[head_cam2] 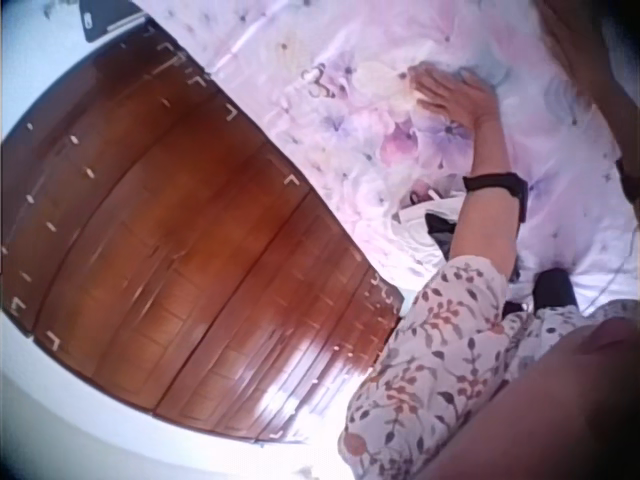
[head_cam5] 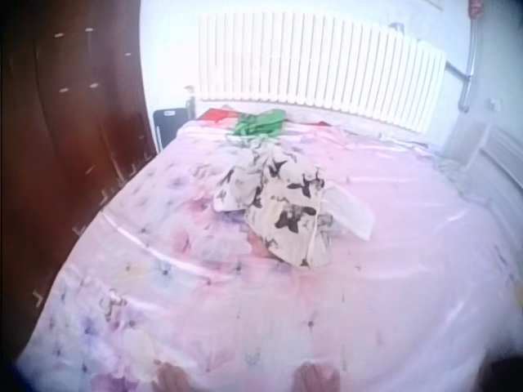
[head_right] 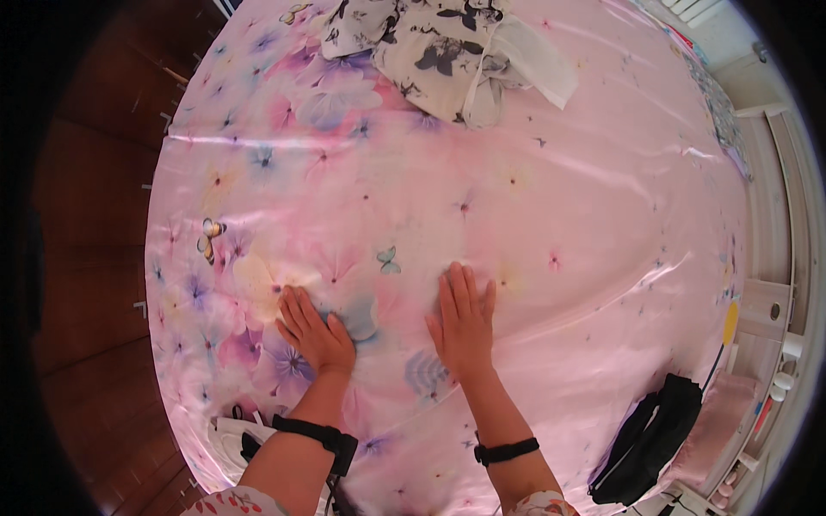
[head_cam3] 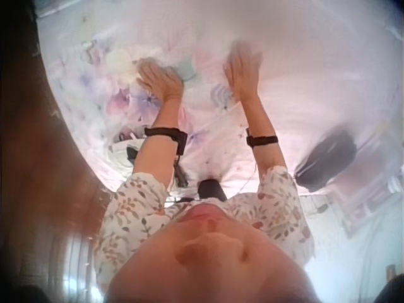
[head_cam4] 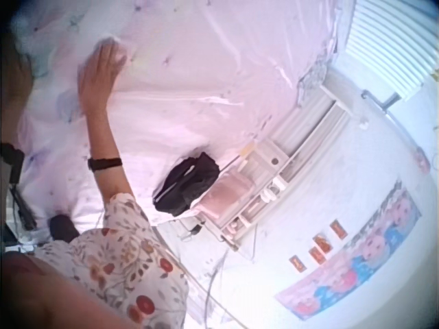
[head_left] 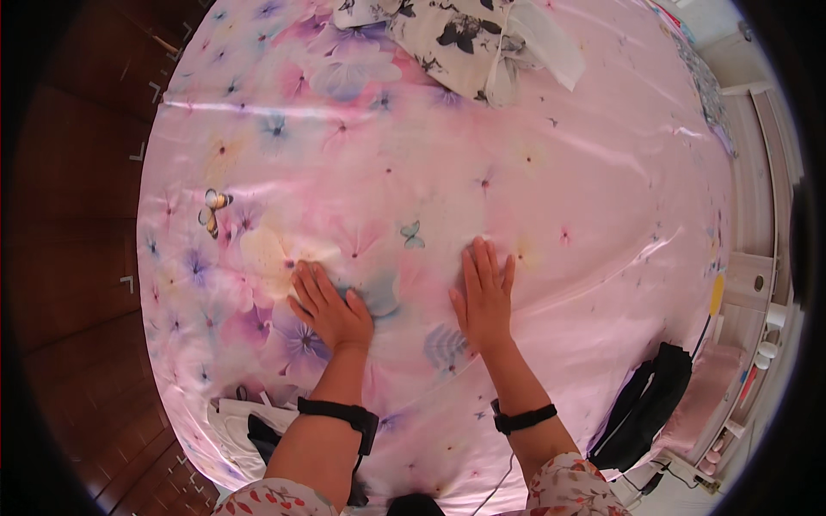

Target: The person folds a pair of black pants and a white patterned garment by hand on a bed, placing them into separate stacks.

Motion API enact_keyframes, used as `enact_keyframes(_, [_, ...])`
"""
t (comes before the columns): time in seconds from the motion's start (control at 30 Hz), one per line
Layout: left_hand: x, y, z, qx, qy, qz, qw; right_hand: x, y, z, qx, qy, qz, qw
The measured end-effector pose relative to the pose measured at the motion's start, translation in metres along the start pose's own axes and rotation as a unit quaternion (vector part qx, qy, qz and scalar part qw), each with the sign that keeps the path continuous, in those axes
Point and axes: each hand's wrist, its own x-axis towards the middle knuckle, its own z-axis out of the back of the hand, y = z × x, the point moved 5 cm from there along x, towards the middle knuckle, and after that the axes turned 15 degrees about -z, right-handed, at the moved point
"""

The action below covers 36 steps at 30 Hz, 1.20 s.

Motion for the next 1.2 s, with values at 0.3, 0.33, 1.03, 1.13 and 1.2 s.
enact_keyframes(0.3, [0.004, -0.003, -0.004, -0.024, 0.009, -0.014, 1.000, 0.157, -0.007, 0.030, 0.116, -0.147, -0.049, 0.981])
enact_keyframes(0.33, [0.004, -0.002, -0.003, -0.023, 0.016, -0.010, 1.000, 0.173, -0.004, 0.031, 0.119, -0.149, -0.047, 0.981])
enact_keyframes(1.03, [-0.006, -0.002, -0.004, -0.011, -0.012, -0.006, 1.000, -0.194, 0.013, -0.004, 0.107, 0.214, -0.178, 0.954])
enact_keyframes(1.13, [-0.010, 0.004, -0.004, 0.085, 0.033, -0.010, 0.996, -0.293, 0.020, -0.004, 0.073, 0.271, -0.175, 0.944])
enact_keyframes(1.2, [-0.015, 0.010, -0.003, 0.189, 0.149, -0.058, 0.969, -0.356, 0.023, 0.003, 0.057, 0.293, -0.176, 0.938])
